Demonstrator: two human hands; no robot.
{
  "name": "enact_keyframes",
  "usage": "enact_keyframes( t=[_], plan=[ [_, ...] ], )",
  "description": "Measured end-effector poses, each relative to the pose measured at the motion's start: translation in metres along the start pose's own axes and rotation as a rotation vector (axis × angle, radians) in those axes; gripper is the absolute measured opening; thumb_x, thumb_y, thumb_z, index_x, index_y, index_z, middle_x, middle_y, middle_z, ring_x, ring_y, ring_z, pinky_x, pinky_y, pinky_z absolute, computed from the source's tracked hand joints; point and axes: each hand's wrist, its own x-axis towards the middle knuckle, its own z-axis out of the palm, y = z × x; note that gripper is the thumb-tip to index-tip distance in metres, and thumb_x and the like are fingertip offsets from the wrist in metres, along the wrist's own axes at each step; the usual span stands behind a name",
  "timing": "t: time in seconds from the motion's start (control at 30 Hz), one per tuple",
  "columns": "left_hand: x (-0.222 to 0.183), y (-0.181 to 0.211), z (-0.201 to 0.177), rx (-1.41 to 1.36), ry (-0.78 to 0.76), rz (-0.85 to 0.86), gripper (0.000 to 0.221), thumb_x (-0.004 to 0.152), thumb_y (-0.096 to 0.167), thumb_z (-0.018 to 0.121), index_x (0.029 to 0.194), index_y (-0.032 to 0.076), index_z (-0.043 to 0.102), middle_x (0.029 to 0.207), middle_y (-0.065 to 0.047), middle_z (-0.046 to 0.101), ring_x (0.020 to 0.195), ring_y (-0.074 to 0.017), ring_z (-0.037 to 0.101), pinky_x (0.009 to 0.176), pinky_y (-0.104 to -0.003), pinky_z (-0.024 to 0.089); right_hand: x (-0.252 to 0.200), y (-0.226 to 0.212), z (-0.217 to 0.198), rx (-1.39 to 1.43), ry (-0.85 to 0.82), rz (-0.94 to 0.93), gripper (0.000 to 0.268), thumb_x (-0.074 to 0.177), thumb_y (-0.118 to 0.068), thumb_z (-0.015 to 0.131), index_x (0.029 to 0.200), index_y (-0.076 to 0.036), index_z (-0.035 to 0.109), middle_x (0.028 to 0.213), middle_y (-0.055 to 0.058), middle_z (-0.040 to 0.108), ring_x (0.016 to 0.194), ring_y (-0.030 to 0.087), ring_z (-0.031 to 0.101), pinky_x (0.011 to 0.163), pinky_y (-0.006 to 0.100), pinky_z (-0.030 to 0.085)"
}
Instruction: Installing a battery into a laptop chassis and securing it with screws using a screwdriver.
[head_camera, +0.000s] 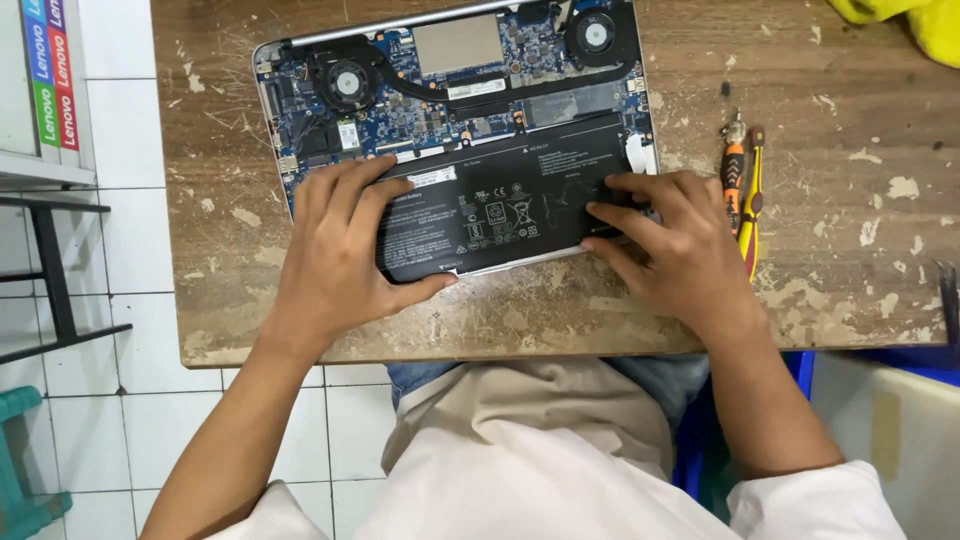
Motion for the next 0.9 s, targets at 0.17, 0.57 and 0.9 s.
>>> enact_keyframes(
  t=[0.17,0.57,0.9],
  plan=[
    [-0.003,-0.011,0.016,-0.196,0.044,0.027,0.086,0.077,0.064,0.098,0.122,0.001,0.06,0.123,-0.017,0.068,0.115,-0.0335,0.058,0.105,-0.048,0.039,0.004,0.001,-0.003,0.075,-0.017,0.009,0.029,0.099,-0.024,0.094,0.119,-0.008,0.082,0.131,0.017,0.075,0.108,0.037,0.066,0.094,0.052,0.054],
    [0.01,-0.007,0.002,-0.063,-0.017,0.048,0.088,0.078,0.079,0.087,0.112,0.003,0.058,0.14,-0.023,0.071,0.123,-0.042,0.063,0.103,-0.054,0.039,0.008,-0.001,-0.006,0.187,-0.048,0.082,0.033,0.097,-0.02,0.093,0.123,-0.005,0.078,0.133,0.019,0.071,0.105,0.034,0.064,0.098,0.048,0.055],
    [0.018,-0.014,0.008,-0.105,-0.073,0.031,0.091,0.064,0.07,0.098,0.108,0.004,0.053,0.131,-0.021,0.065,0.114,-0.0348,0.054,0.097,-0.048,0.04,0.008,-0.002,-0.008,0.208,-0.067,0.119,0.038,0.096,-0.023,0.092,0.126,-0.005,0.078,0.132,0.019,0.07,0.115,0.038,0.067,0.102,0.05,0.056]
  ],
)
